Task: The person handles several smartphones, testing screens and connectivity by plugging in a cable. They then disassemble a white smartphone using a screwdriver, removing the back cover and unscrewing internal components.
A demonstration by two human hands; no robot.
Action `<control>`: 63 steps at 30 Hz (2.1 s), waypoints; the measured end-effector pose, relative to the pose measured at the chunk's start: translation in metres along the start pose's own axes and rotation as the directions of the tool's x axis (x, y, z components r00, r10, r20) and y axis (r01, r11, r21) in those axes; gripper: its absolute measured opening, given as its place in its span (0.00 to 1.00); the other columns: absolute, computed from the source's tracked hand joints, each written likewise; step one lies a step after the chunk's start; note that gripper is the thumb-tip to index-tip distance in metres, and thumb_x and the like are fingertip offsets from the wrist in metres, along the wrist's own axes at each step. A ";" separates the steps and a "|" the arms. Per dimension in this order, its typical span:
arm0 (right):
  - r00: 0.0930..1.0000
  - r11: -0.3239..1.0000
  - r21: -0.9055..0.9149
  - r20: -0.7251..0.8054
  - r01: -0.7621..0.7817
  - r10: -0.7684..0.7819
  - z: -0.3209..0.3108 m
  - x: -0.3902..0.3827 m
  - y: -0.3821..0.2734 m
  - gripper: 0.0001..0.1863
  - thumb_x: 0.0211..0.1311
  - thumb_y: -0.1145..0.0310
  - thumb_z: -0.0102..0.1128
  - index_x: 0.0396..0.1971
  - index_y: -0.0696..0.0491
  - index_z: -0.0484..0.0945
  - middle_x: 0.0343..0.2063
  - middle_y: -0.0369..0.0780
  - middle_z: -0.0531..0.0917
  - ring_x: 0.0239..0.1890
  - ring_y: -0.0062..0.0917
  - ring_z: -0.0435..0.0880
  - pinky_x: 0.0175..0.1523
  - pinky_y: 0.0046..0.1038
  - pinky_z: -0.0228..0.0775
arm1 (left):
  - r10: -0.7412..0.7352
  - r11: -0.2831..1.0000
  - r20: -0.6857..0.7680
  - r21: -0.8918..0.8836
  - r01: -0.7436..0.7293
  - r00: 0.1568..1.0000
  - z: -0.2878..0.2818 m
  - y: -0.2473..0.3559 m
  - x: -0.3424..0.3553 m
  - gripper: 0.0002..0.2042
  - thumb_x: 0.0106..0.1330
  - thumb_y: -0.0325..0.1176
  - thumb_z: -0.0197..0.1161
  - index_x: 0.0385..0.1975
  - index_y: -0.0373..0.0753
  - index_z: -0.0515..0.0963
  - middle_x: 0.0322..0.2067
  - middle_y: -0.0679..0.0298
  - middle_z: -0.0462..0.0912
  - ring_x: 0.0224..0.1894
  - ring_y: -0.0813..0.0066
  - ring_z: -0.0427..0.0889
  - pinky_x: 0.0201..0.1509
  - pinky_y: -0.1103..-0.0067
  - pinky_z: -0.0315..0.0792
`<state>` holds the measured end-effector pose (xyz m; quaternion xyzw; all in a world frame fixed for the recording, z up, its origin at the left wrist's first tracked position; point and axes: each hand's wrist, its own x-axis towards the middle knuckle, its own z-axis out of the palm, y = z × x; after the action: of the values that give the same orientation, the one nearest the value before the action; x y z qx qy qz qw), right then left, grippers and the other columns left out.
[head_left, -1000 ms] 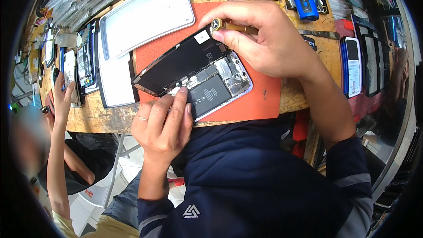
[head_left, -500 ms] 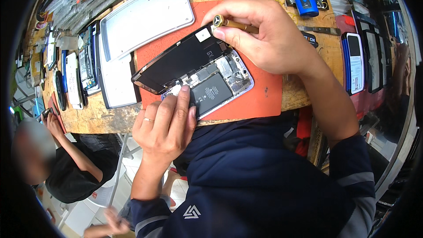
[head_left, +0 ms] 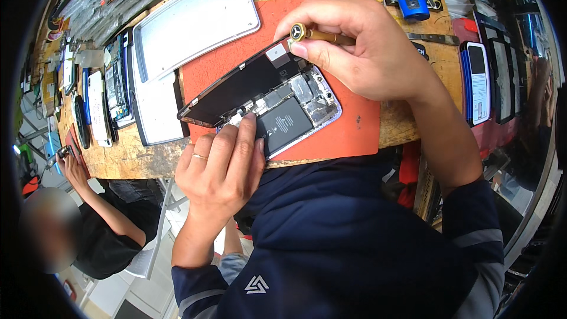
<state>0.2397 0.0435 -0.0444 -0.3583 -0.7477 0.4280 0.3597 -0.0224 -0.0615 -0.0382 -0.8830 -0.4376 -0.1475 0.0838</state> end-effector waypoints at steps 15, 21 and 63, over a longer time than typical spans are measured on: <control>1.000 0.999 -0.031 -0.017 0.020 -0.020 0.000 -0.001 -0.001 0.08 0.69 0.79 0.65 0.46 0.59 0.85 0.36 0.34 0.86 0.39 0.12 0.82 0.44 0.19 0.76 | 0.104 0.995 0.049 -0.020 -0.103 0.993 -0.007 -0.016 0.010 0.16 0.58 0.35 0.74 0.46 0.42 0.87 0.33 0.68 0.82 0.32 0.74 0.80 0.31 0.76 0.71; 0.995 0.998 -0.003 -0.071 0.065 -0.065 0.003 0.002 0.001 0.09 0.66 0.76 0.62 0.44 0.58 0.84 0.29 0.41 0.86 0.30 0.25 0.84 0.37 0.27 0.74 | 0.081 0.995 0.027 -0.068 -0.079 0.996 -0.003 -0.018 0.005 0.17 0.57 0.35 0.74 0.47 0.42 0.88 0.33 0.68 0.82 0.32 0.74 0.81 0.31 0.77 0.71; 0.999 0.999 -0.019 -0.019 0.046 -0.046 0.000 -0.001 0.001 0.08 0.69 0.78 0.65 0.46 0.59 0.85 0.34 0.35 0.86 0.37 0.14 0.82 0.43 0.20 0.74 | 0.130 0.990 0.164 -0.082 -0.118 0.978 -0.015 -0.018 0.012 0.20 0.55 0.33 0.74 0.49 0.38 0.86 0.26 0.70 0.72 0.24 0.76 0.74 0.27 0.77 0.67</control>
<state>0.2403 0.0435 -0.0456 -0.3486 -0.7561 0.4091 0.3733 -0.0326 -0.0461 -0.0195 -0.9204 -0.3816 -0.0822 0.0237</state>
